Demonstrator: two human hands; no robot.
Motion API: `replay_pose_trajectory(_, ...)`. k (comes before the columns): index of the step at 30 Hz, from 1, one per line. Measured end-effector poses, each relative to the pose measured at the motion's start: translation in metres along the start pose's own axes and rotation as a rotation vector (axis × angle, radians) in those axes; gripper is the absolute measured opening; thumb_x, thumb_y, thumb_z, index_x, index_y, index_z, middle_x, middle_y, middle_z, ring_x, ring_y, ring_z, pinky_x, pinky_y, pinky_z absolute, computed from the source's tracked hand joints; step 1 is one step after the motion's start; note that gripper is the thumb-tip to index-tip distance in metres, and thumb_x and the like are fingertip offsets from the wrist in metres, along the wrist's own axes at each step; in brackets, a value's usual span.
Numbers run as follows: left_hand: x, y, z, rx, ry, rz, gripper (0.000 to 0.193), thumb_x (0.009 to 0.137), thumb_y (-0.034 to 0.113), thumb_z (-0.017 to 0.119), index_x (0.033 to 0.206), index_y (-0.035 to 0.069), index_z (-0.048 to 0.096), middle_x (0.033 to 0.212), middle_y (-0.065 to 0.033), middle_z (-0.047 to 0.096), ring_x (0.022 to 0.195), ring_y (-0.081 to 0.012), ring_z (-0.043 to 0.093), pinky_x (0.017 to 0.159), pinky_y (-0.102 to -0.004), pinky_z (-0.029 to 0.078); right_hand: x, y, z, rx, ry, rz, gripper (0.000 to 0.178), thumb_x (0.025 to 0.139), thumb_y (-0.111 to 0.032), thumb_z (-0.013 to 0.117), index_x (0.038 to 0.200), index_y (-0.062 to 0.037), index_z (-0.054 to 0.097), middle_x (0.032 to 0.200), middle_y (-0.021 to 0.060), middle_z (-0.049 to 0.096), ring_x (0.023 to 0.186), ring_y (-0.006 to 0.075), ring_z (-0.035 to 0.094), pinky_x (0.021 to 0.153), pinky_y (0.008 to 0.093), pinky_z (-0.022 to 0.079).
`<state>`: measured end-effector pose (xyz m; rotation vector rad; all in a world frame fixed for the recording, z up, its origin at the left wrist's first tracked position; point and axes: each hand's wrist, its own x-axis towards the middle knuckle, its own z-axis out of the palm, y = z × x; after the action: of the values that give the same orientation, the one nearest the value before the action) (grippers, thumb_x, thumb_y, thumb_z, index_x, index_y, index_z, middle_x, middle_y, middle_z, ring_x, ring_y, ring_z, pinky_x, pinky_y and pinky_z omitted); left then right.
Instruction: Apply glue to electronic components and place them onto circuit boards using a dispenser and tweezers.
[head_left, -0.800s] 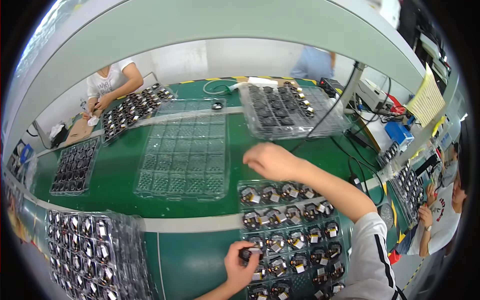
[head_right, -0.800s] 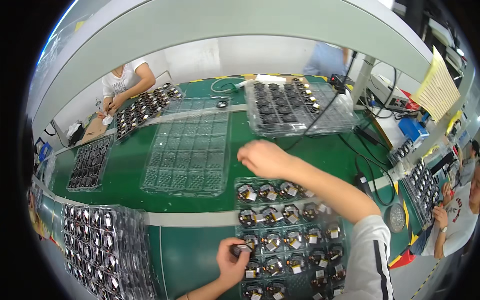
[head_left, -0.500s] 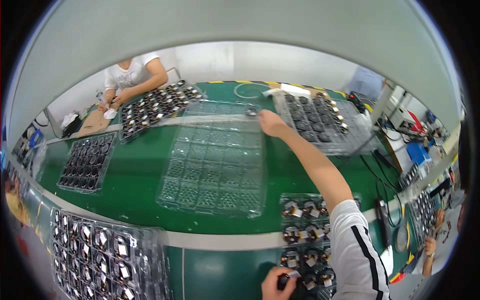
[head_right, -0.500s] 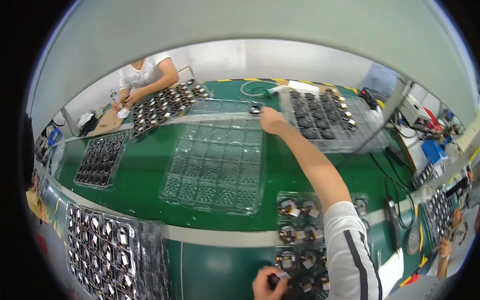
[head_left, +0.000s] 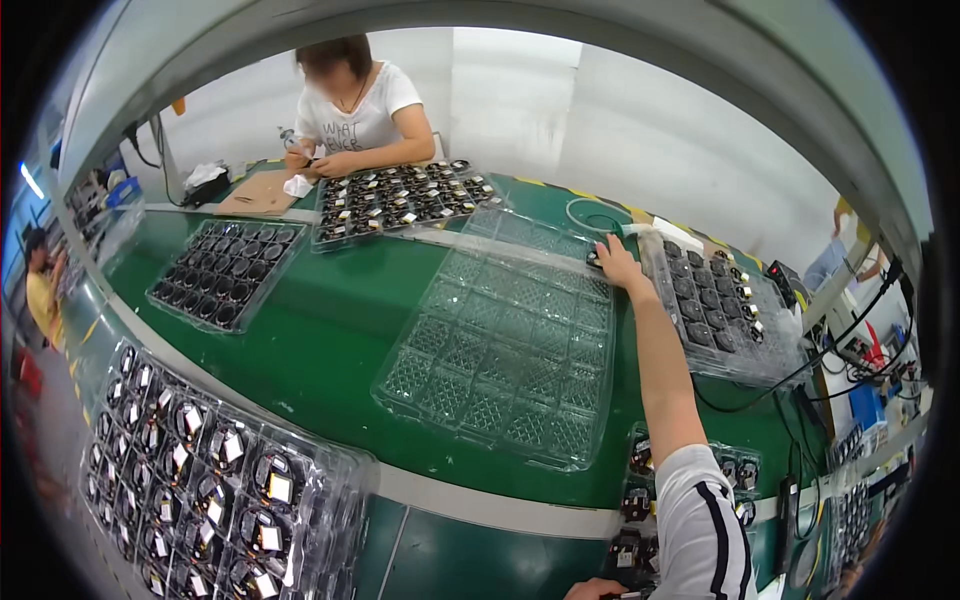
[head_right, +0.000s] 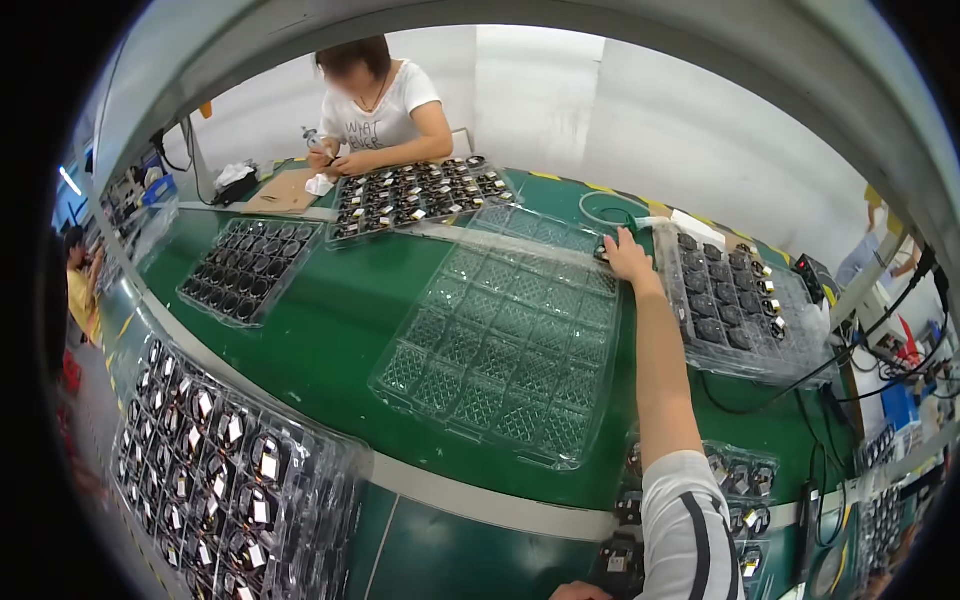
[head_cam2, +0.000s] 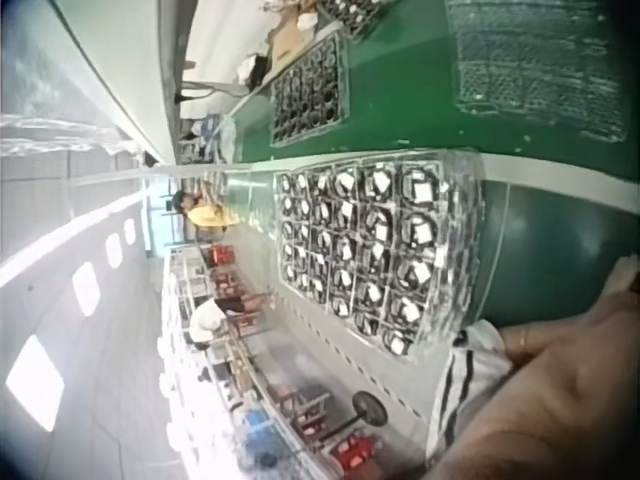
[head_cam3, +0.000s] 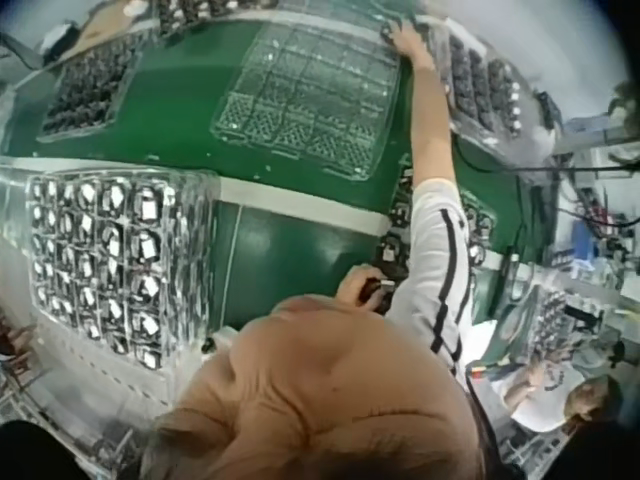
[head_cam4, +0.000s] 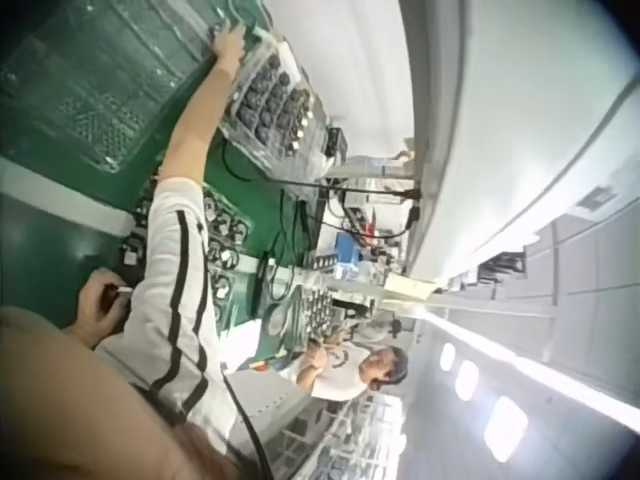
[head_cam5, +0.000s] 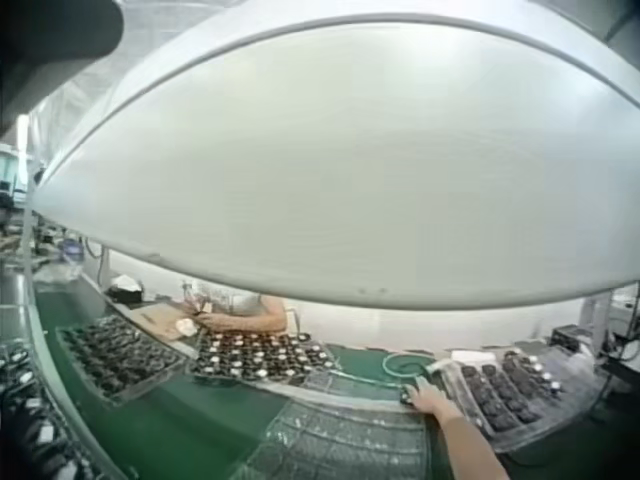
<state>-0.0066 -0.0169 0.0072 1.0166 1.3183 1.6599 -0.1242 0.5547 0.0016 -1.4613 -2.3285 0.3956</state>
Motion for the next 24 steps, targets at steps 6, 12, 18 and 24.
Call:
replay_pose_trajectory(6, 0.004, 0.006, -0.001, 0.034, -0.051, 0.011, 0.024, 0.075, 0.001, 0.067, 0.095, 0.007, 0.056, 0.088, -0.0147, 0.056, 0.08, -0.033, 0.053, 0.072, -0.0375, 0.043, 0.011, 0.023, -0.003, -0.082, -0.01, 0.004, 0.064, 0.091, -0.059, 0.037, 0.136, -0.0136, 0.047, 0.154, 0.0081, 0.025, 0.133, 0.037, 0.037, 0.107, 0.0574, 0.026)
replay_pose_trajectory(12, 0.002, 0.004, 0.001, 0.078, -0.068, 0.095, 0.024, 0.076, 0.005, 0.068, 0.096, 0.007, 0.057, 0.089, -0.0149, 0.056, 0.082, -0.034, 0.054, 0.075, -0.0404, 0.043, 0.0, 0.012, -0.009, -0.143, -0.035, -0.003, 0.066, 0.09, -0.063, 0.033, 0.131, -0.0142, 0.05, 0.151, 0.0126, 0.03, 0.13, 0.0391, 0.038, 0.106, 0.056, 0.026)
replay_pose_trajectory(18, 0.016, 0.004, -0.006, 0.087, -0.096, 0.139, 0.021, 0.08, 0.007, 0.066, 0.098, 0.007, 0.055, 0.094, -0.0141, 0.057, 0.087, -0.0331, 0.054, 0.078, -0.0403, 0.042, 0.013, -0.002, -0.002, -0.161, -0.022, -0.033, 0.062, 0.094, -0.058, 0.03, 0.118, -0.0058, 0.056, 0.125, 0.0232, 0.055, 0.118, 0.0432, 0.049, 0.098, 0.0569, 0.034)
replay_pose_trajectory(24, 0.014, 0.005, -0.003, 0.059, -0.126, 0.151, 0.021, 0.081, 0.006, 0.066, 0.099, 0.007, 0.056, 0.094, -0.0139, 0.056, 0.088, -0.033, 0.054, 0.079, -0.0407, 0.042, 0.043, 0.06, 0.015, -0.303, 0.168, -0.316, 0.054, 0.099, -0.044, 0.035, 0.101, 0.0007, 0.065, 0.112, 0.0235, 0.056, 0.107, 0.0428, 0.048, 0.094, 0.049, 0.037)
